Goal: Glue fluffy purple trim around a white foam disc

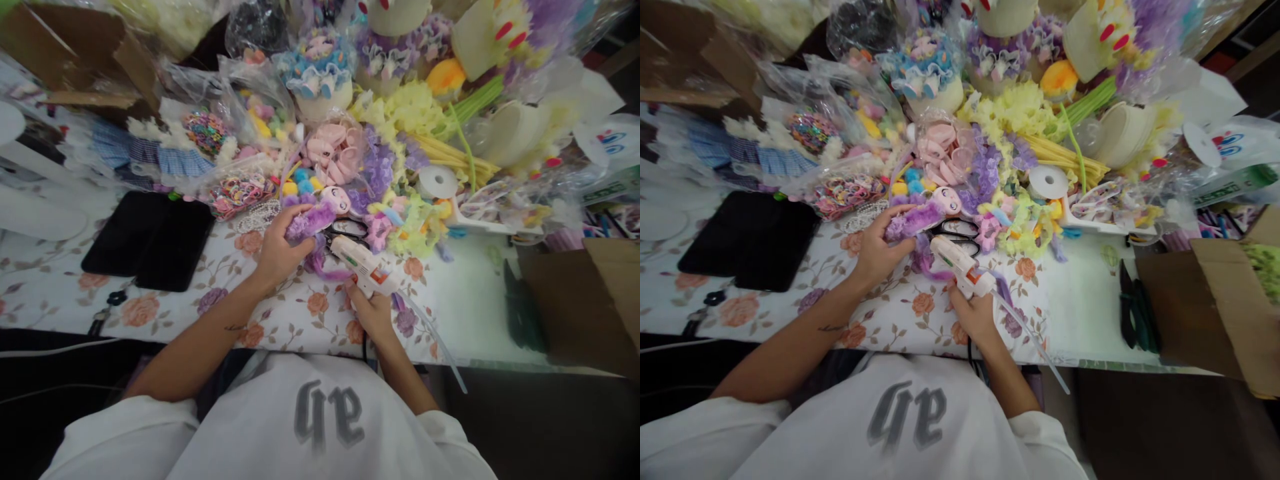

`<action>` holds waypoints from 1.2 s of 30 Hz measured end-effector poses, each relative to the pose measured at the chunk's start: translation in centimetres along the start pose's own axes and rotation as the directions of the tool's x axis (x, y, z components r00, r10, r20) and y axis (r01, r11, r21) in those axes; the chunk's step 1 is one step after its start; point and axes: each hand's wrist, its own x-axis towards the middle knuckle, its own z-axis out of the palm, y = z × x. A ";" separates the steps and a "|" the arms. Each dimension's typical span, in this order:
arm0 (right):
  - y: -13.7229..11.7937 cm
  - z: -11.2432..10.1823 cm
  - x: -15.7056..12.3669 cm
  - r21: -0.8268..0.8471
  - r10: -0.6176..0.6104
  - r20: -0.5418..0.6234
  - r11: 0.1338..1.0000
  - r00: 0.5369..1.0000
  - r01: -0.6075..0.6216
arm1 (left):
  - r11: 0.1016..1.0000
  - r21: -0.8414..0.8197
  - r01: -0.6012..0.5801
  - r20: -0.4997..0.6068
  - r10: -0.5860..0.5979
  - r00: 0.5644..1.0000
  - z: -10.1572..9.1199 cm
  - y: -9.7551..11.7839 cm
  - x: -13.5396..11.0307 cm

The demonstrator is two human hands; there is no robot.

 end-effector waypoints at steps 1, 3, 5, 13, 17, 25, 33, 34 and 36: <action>0.0 0.0 0.0 0.000 0.002 -0.005 1.000 1.000 -0.002 | 1.000 0.001 -0.001 0.001 0.001 1.000 0.0 0.0 0.0; 0.0 0.1 0.0 0.000 0.012 -0.013 1.000 1.000 -0.012 | 1.000 0.004 -0.004 0.002 0.004 1.000 0.0 -0.1 0.0; 0.1 0.1 0.0 0.004 0.020 -0.007 1.000 1.000 -0.020 | 1.000 0.007 -0.005 0.000 0.005 1.000 0.1 0.0 0.0; 0.1 0.0 0.0 0.000 0.002 -0.031 1.000 1.000 -0.002 | 0.996 -0.058 0.074 0.004 -0.074 0.997 -0.1 0.2 0.1; 0.2 0.1 0.0 0.005 0.017 -0.030 1.000 0.999 -0.017 | 0.992 -0.087 0.090 0.014 -0.089 0.996 -0.2 0.1 0.1; 0.0 0.1 0.0 -0.003 -0.006 -0.006 1.000 1.000 0.006 | 0.989 -0.121 0.083 0.021 -0.081 0.996 -0.1 -0.3 0.1; -0.3 0.2 0.0 -0.001 -0.011 -0.005 1.000 1.000 0.011 | 0.992 -0.120 0.049 0.029 -0.046 0.999 -0.1 -0.7 0.1; -0.5 0.2 0.0 -0.002 -0.015 -0.012 1.000 1.000 0.015 | 0.992 -0.118 0.049 0.031 -0.046 0.998 -0.1 -0.8 0.1; -0.6 0.2 0.0 -0.008 -0.022 -0.031 1.000 0.999 0.022 | 0.992 -0.119 0.051 0.033 -0.048 0.998 -0.1 -0.8 0.1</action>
